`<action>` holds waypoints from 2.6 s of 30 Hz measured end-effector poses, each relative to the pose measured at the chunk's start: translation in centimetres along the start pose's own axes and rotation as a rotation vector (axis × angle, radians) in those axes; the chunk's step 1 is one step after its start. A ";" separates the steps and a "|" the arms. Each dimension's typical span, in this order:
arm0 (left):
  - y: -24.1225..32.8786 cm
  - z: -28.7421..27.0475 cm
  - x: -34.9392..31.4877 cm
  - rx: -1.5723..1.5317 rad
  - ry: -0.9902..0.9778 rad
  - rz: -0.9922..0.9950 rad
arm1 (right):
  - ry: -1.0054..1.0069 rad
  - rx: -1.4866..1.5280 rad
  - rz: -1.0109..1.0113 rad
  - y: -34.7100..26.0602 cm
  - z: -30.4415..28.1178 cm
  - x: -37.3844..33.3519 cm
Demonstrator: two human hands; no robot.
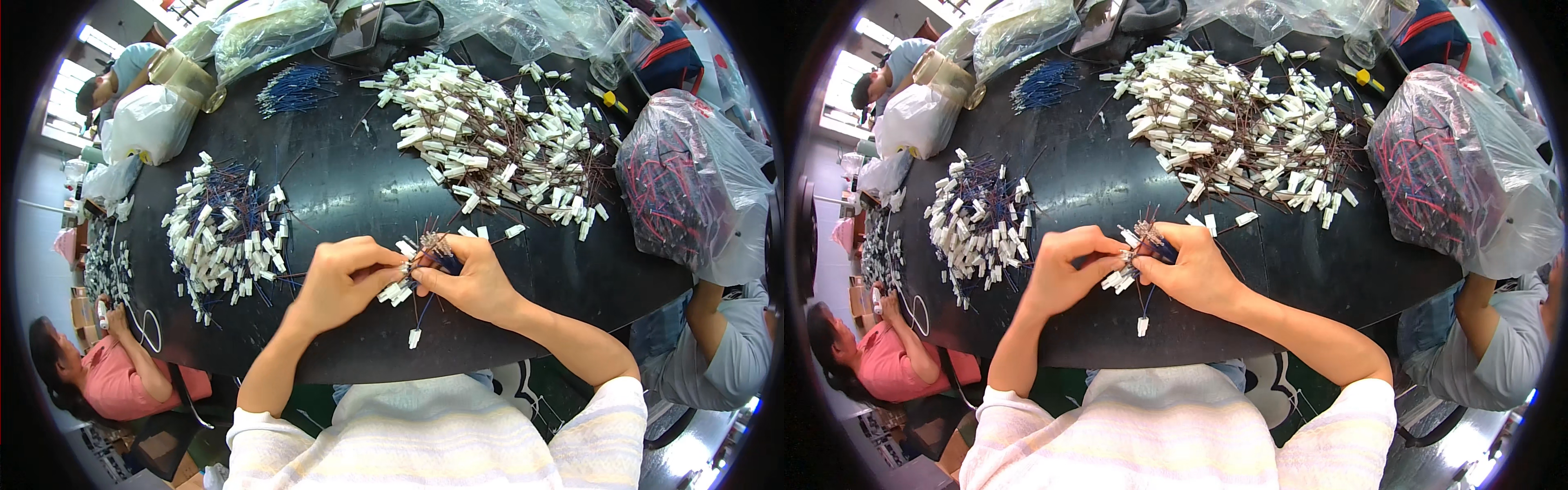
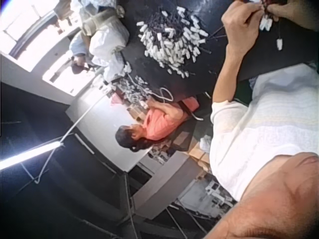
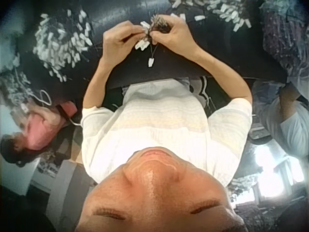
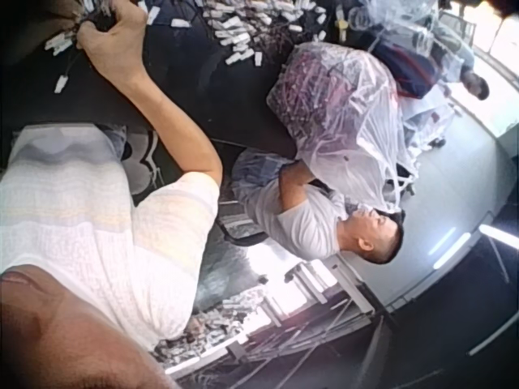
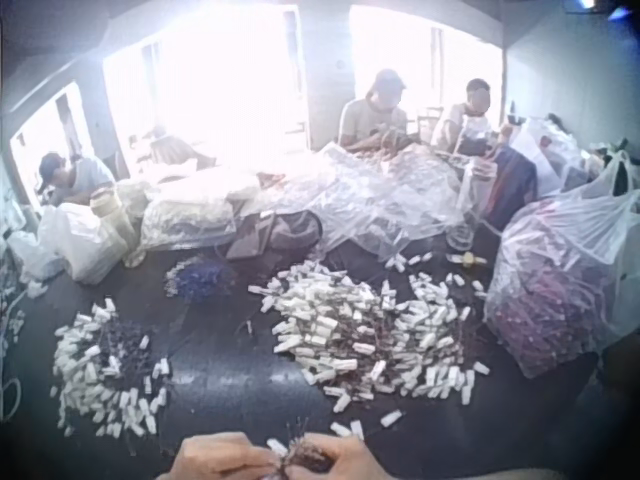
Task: The person assembles electrical wire harnesses by hand, inserting individual wires into plastic connectors.
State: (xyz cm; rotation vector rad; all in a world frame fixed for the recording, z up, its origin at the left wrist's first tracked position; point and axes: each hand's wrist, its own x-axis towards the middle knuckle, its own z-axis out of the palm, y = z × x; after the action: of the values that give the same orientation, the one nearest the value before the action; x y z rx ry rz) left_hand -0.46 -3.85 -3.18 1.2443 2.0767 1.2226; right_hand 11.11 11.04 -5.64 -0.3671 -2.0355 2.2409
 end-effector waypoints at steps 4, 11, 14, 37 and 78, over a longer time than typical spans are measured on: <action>-0.2 -3.0 3.9 0.084 0.018 -0.014 | -0.039 -0.055 -0.060 0.6 -0.5 -0.4; -6.1 -2.7 15.2 0.705 0.465 0.276 | -0.115 -0.040 -0.031 0.1 0.1 -0.2; -6.5 -2.0 16.0 0.696 0.448 0.181 | -0.050 0.003 -0.072 0.7 0.1 0.0; 0.4 0.1 -1.9 -0.026 0.151 -0.065 | 0.045 -0.145 0.011 0.1 0.3 -0.2; 1.1 -0.7 0.1 0.069 -0.069 0.145 | -0.010 0.019 -0.076 0.6 -0.2 -0.1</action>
State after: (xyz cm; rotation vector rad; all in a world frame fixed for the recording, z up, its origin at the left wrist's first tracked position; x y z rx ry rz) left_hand -0.54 -3.85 -1.89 1.4697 2.0244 1.1596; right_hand 11.28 11.17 -6.23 -0.2725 -1.9960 2.2208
